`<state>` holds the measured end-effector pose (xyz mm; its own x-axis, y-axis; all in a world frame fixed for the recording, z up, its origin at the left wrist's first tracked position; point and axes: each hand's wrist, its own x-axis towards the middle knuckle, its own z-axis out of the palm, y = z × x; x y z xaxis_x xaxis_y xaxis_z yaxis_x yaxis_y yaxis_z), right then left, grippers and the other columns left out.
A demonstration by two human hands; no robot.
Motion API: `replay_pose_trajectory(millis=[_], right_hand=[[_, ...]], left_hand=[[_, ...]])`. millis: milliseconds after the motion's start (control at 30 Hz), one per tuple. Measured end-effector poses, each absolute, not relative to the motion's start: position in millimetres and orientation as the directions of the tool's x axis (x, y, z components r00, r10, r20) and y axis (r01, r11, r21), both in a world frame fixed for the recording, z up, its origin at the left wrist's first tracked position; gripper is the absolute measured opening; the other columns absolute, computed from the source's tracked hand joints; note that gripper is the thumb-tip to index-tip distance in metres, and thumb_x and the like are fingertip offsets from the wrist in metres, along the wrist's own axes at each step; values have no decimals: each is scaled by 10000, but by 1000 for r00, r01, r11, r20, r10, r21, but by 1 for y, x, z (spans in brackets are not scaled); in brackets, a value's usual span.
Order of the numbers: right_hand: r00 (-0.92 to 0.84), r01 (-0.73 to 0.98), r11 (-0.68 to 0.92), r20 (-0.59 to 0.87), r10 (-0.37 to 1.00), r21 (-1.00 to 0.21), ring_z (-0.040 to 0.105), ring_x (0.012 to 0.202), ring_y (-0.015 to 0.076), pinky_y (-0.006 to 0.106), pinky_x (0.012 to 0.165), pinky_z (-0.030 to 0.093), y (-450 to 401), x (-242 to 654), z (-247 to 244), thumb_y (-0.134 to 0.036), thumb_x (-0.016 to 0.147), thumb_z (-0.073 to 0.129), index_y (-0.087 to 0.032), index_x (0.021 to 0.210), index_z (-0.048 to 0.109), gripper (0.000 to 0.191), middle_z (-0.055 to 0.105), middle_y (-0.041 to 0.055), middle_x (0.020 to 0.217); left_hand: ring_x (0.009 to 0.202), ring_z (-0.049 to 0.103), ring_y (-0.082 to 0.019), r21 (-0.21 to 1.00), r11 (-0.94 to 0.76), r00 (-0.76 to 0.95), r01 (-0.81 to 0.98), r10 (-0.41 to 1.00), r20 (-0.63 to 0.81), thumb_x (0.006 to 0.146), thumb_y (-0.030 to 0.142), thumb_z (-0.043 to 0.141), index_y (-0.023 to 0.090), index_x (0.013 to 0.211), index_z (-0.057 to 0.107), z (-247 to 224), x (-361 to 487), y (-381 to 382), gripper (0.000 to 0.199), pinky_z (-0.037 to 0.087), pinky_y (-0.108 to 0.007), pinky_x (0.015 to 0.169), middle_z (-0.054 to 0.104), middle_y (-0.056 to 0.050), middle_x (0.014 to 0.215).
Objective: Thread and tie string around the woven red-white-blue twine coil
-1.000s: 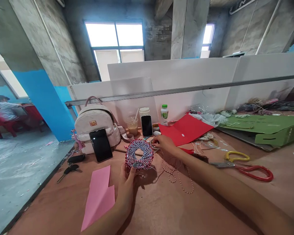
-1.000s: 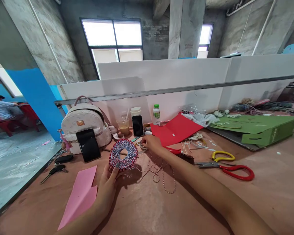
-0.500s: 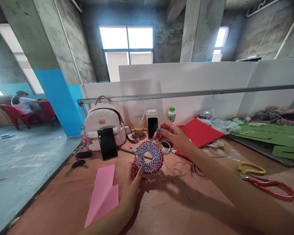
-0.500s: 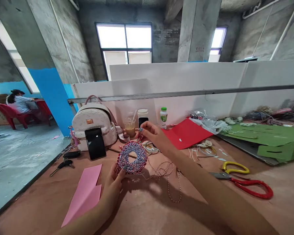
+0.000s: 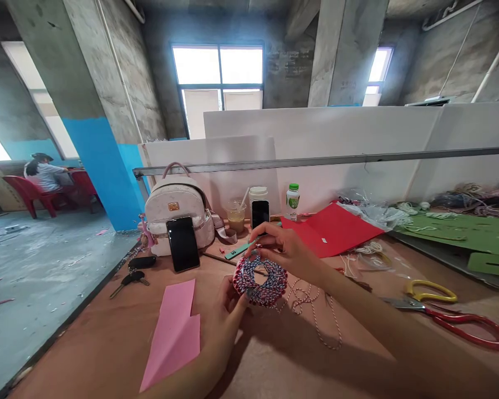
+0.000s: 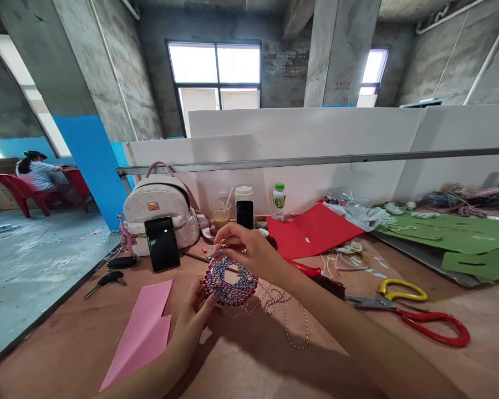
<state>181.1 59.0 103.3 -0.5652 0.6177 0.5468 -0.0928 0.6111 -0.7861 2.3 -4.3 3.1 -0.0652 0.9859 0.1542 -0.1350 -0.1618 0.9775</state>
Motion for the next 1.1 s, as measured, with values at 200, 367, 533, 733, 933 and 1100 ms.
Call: replay_pose_trajectory(millis=[200, 367, 533, 733, 933, 1100], right_hand=[[-567, -17, 653, 546, 617, -757, 746, 972, 190, 344, 857, 585, 61, 181, 98, -186, 957, 567, -233, 1009, 537, 76, 747, 28, 957], [-548, 51, 692, 559, 622, -720, 747, 965, 193, 330, 836, 572, 59, 182, 101, -140, 932, 563, -232, 985, 558, 106, 754, 30, 961], [-556, 184, 761, 573, 602, -622, 746, 893, 185, 284, 754, 543, 54, 181, 105, -131, 944, 567, -232, 956, 570, 102, 756, 14, 917], [-623, 355, 867, 603, 498, -349, 720, 834, 202, 298, 726, 523, 58, 179, 96, -153, 955, 617, -219, 948, 625, 67, 761, 27, 899], [-701, 310, 951, 672, 240, -16, 623, 1105, 245, 419, 966, 479, 63, 178, 97, -189, 949, 671, -220, 906, 668, 52, 731, 45, 1203], [-703, 208, 935, 620, 347, -288, 590, 1147, 231, 399, 992, 469, 62, 190, 115, -284, 844, 811, -217, 1062, 680, 262, 702, 67, 1199]], left_hand=[[1019, 690, -244, 976, -183, -70, -120, 982, 175, 803, 358, 750, 247, 990, 696, 5, 4, -6, 224, 537, -307, 856, 769, -56, 1050], [1000, 695, -246, 977, -186, -81, -105, 981, 178, 794, 376, 756, 253, 970, 704, 8, 4, -6, 221, 552, -319, 855, 769, -51, 1029], [998, 700, -259, 983, -160, -93, -85, 984, 152, 816, 386, 746, 263, 1036, 703, 5, 2, -7, 256, 563, -347, 859, 770, -55, 1007], [909, 705, -241, 984, -156, -86, -83, 985, 149, 788, 382, 775, 256, 1055, 704, 7, 2, -9, 303, 570, -320, 802, 754, -38, 877], [947, 681, -245, 979, -189, -35, -69, 982, 187, 804, 364, 769, 237, 1046, 722, 6, 2, -10, 276, 550, -311, 822, 756, -60, 981], [891, 686, -253, 983, -169, -15, -71, 986, 169, 827, 428, 748, 239, 1115, 716, 6, 2, -13, 346, 561, -325, 782, 745, -59, 910]])
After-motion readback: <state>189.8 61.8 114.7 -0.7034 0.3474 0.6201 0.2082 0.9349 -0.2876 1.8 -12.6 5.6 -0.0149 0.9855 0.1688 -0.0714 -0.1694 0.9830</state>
